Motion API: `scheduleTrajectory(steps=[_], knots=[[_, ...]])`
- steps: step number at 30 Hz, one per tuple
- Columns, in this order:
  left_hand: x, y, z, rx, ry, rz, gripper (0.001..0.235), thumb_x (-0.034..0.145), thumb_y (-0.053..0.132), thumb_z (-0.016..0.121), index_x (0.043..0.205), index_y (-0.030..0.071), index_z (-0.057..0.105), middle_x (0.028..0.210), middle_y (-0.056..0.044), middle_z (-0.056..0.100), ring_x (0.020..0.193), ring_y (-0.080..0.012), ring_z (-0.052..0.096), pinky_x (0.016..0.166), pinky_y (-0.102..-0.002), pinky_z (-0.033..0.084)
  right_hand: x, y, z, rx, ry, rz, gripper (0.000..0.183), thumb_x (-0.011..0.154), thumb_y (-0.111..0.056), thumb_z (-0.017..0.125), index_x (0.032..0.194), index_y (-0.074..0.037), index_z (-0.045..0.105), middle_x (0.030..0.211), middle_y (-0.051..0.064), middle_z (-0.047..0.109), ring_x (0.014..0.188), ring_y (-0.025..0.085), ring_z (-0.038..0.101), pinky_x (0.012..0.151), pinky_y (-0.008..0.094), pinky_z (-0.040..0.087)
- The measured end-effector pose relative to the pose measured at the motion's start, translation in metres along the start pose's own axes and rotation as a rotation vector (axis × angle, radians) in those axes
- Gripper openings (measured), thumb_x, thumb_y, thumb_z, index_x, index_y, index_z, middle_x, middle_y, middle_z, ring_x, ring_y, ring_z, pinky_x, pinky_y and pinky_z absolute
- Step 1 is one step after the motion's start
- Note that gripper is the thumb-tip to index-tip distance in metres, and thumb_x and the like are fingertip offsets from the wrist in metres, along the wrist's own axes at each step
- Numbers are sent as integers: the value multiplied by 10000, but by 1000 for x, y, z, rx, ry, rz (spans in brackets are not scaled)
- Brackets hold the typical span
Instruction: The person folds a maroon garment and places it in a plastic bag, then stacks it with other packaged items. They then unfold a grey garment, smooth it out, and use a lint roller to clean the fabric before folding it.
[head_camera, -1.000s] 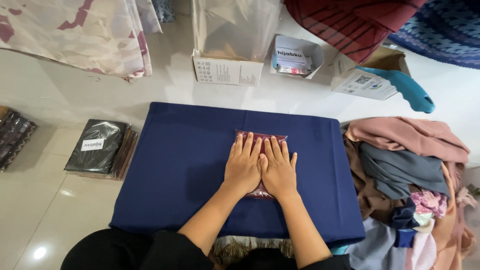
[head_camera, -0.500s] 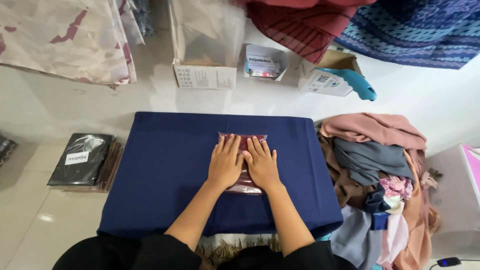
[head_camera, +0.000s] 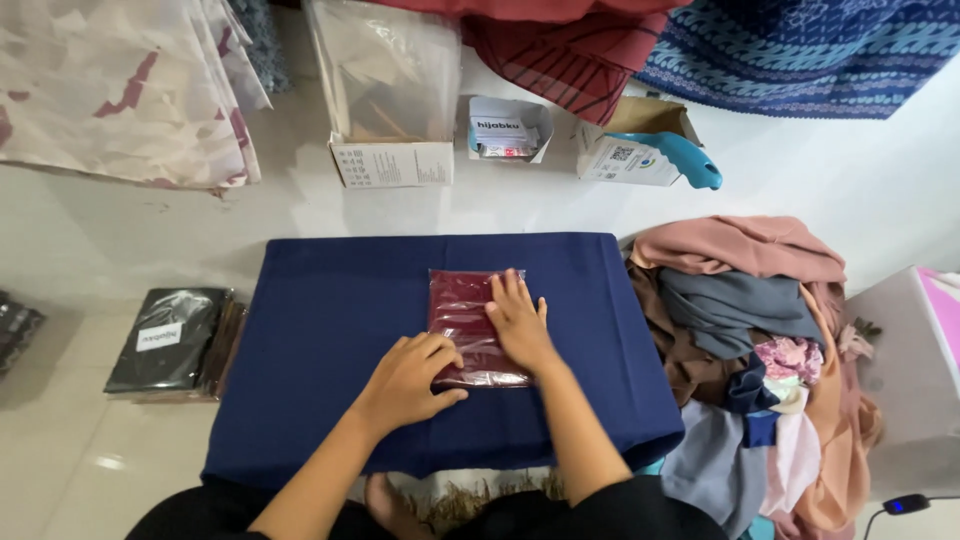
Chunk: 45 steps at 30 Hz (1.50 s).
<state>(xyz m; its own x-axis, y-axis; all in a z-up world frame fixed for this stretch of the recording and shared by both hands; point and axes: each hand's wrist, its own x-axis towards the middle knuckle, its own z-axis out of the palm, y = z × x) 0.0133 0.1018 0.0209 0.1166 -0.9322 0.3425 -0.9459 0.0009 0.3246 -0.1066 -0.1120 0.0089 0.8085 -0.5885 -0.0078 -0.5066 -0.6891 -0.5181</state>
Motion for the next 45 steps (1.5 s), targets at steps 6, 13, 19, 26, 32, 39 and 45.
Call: scheduleTrajectory(steps=[6,13,19,26,32,39,45], knots=[[-2,3,0,-44,89,16,273,832,456,741,987,249,653,1053,38,654,1047,-218,641,812,-377,488,-66,11,-60,527,171,-409,573,722,-219,936,1242,-76,742,1384,182,658,1408,413,489,1198,572,291],[2,1,10,-2,196,31,233,863,479,668,952,265,640,1001,63,662,1003,-192,653,799,-368,505,-96,31,-38,46,96,-393,524,698,-262,912,1191,-216,742,1372,13,612,1403,318,438,1210,568,172],[2,7,-9,-131,147,-100,185,897,398,673,994,241,653,923,5,704,964,-237,683,847,-396,501,-89,21,-30,-42,442,-454,327,725,-126,792,1039,-211,756,1320,-26,654,1366,248,497,1246,469,130],[1,26,-36,-659,439,-326,494,709,213,916,1163,186,726,1042,-52,804,1047,-226,741,928,-357,552,-100,-46,-82,382,608,-496,134,855,-93,789,984,-125,772,1157,44,726,1234,302,630,1218,497,234],[26,67,-69,-1020,668,-391,670,837,103,789,1438,119,493,1144,-150,735,1059,-255,704,990,-392,531,-110,-80,-115,460,809,-439,112,896,-129,792,980,-56,778,990,118,789,1005,331,759,1014,467,521],[52,52,-35,-684,435,-778,682,847,313,768,1461,285,473,1106,-107,774,907,-312,763,791,-408,587,-65,-22,-64,390,549,332,205,873,-460,781,974,-282,795,683,0,760,792,272,762,742,417,585],[71,23,34,60,346,-745,714,865,329,755,1495,188,451,1338,-124,652,1146,-332,664,892,-479,560,-38,-1,-35,85,655,259,344,946,-366,719,1184,-119,736,979,116,755,948,340,740,805,476,602]])
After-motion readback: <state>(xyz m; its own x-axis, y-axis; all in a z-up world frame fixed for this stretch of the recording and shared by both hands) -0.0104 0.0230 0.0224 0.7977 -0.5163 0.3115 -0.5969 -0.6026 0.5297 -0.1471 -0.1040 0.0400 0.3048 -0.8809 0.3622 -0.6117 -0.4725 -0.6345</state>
